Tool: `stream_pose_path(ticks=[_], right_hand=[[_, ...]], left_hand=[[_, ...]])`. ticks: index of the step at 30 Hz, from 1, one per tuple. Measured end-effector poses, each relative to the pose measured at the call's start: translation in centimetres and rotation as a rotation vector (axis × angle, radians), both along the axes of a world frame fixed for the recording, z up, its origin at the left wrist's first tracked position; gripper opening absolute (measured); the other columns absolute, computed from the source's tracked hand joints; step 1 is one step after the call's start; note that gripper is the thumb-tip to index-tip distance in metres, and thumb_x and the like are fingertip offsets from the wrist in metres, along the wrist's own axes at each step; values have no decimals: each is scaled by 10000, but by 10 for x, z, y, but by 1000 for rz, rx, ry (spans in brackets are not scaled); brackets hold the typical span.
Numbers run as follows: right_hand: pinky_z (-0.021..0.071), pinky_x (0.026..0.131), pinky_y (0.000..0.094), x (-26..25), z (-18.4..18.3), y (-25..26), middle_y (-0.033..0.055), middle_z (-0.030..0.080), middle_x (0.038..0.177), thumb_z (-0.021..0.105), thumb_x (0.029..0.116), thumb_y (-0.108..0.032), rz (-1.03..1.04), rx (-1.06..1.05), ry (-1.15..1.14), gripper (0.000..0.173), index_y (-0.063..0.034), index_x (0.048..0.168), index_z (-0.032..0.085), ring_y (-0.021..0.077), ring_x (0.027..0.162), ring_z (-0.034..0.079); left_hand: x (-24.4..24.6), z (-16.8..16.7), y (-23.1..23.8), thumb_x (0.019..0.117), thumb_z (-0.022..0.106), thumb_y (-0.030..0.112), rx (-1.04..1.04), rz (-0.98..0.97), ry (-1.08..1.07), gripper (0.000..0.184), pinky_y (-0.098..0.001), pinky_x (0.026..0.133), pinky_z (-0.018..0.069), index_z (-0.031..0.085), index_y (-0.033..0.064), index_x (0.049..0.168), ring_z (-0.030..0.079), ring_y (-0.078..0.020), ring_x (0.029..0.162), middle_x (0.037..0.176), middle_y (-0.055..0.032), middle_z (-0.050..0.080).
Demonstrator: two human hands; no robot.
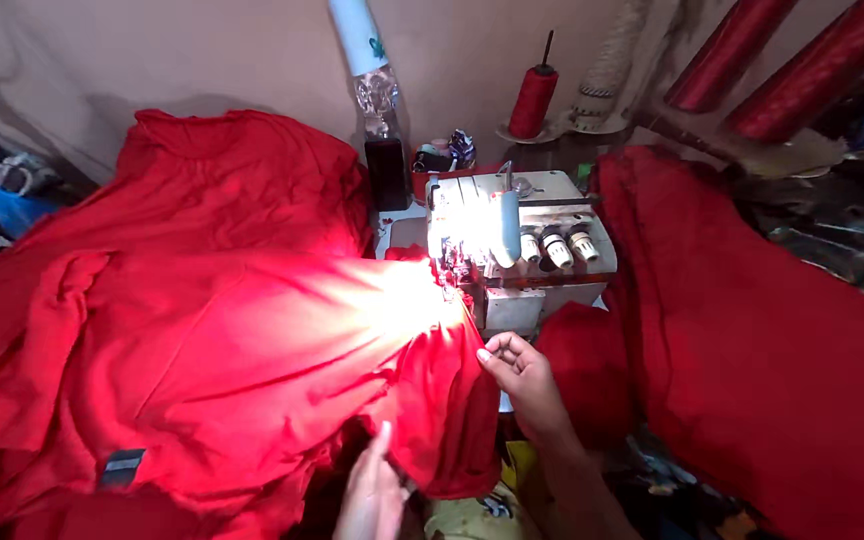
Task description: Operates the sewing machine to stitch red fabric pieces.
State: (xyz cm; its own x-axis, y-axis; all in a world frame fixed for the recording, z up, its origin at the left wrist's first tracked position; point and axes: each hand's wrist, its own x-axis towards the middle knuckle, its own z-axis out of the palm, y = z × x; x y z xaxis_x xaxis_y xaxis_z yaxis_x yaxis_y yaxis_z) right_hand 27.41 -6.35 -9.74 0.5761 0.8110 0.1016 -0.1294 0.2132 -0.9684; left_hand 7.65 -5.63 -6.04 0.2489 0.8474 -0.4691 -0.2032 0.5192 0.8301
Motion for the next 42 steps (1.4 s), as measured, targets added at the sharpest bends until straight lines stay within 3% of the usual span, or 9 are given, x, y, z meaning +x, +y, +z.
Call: stream_pose_path(ticks=[4, 6, 9, 14, 20, 27, 30, 32, 42], right_hand=[[493, 577, 140, -1, 6, -5, -47, 656, 735, 607, 954, 10, 24, -35, 75, 64, -44, 922, 620, -20, 624, 598], [520, 591, 165, -10, 10, -4, -41, 665, 749, 597, 959, 18, 40, -33, 189, 68, -43, 937, 618, -2, 632, 617], [597, 716, 231, -42, 6, 2, 12, 698, 876, 607, 941, 47, 52, 44, 369, 100, -9, 1024, 603, 55, 774, 689], [571, 694, 196, -76, -11, 12, 29, 686, 920, 661, 885, 69, 13, 88, 406, 171, 14, 1037, 608, 41, 785, 668], [545, 701, 165, -93, -34, -18, -60, 672, 752, 636, 957, -87, 28, 42, 123, 157, -57, 812, 686, -31, 720, 634], [578, 773, 153, -65, -22, -61, -66, 739, 903, 654, 890, 0, -77, 59, -5, 118, -63, 836, 737, -45, 838, 676], [566, 743, 139, -64, -23, -57, -70, 727, 877, 634, 897, 28, -67, -7, 11, 136, -45, 826, 724, -57, 805, 661], [558, 727, 131, -60, -24, -49, -75, 723, 840, 631, 907, 17, -75, -12, 7, 135, -48, 840, 728, -63, 778, 656], [571, 667, 162, -34, -11, 25, -46, 702, 752, 637, 906, 14, -152, 79, 9, 126, -29, 818, 716, -20, 679, 651]], left_hand=[[3, 6, -2, 1059, 488, 106, 386, 195, 309, 266, -192, 888, 545, 526, -76, 1249, 647, 37, 950, 1038, 5, 664], [-13, 28, 21, 1058, 440, 130, 868, 284, 592, 261, -91, 790, 490, 590, -76, 1003, 569, 158, 808, 824, 104, 602], [-38, 49, 85, 1074, 408, 171, 1292, 331, 795, 394, -62, 719, 406, 579, -102, 847, 470, 182, 737, 724, 70, 514], [-45, 47, 130, 1094, 432, 236, 1127, 243, 875, 392, -123, 627, 387, 551, -32, 833, 437, 89, 640, 704, 60, 441], [-49, 44, 124, 1102, 401, 263, 1025, 223, 867, 401, -102, 510, 324, 455, 128, 728, 364, 105, 509, 600, 145, 355], [-39, 26, 73, 1058, 376, 93, 1102, 435, 614, 279, -57, 731, 457, 562, 71, 850, 522, 204, 745, 749, 227, 528], [-49, 16, 81, 1057, 423, 88, 1235, 385, 622, 358, -157, 1026, 432, 509, -200, 1250, 538, 46, 1173, 1241, -98, 613], [-54, 13, 99, 1081, 420, 177, 1308, 311, 688, 522, -282, 1179, 334, 361, -190, 1446, 413, -156, 1433, 1511, -284, 434], [-21, 28, 195, 1088, 442, 254, 1397, 289, 700, 631, -380, 1260, 249, 220, -54, 1593, 284, -275, 1539, 1651, -259, 246]])
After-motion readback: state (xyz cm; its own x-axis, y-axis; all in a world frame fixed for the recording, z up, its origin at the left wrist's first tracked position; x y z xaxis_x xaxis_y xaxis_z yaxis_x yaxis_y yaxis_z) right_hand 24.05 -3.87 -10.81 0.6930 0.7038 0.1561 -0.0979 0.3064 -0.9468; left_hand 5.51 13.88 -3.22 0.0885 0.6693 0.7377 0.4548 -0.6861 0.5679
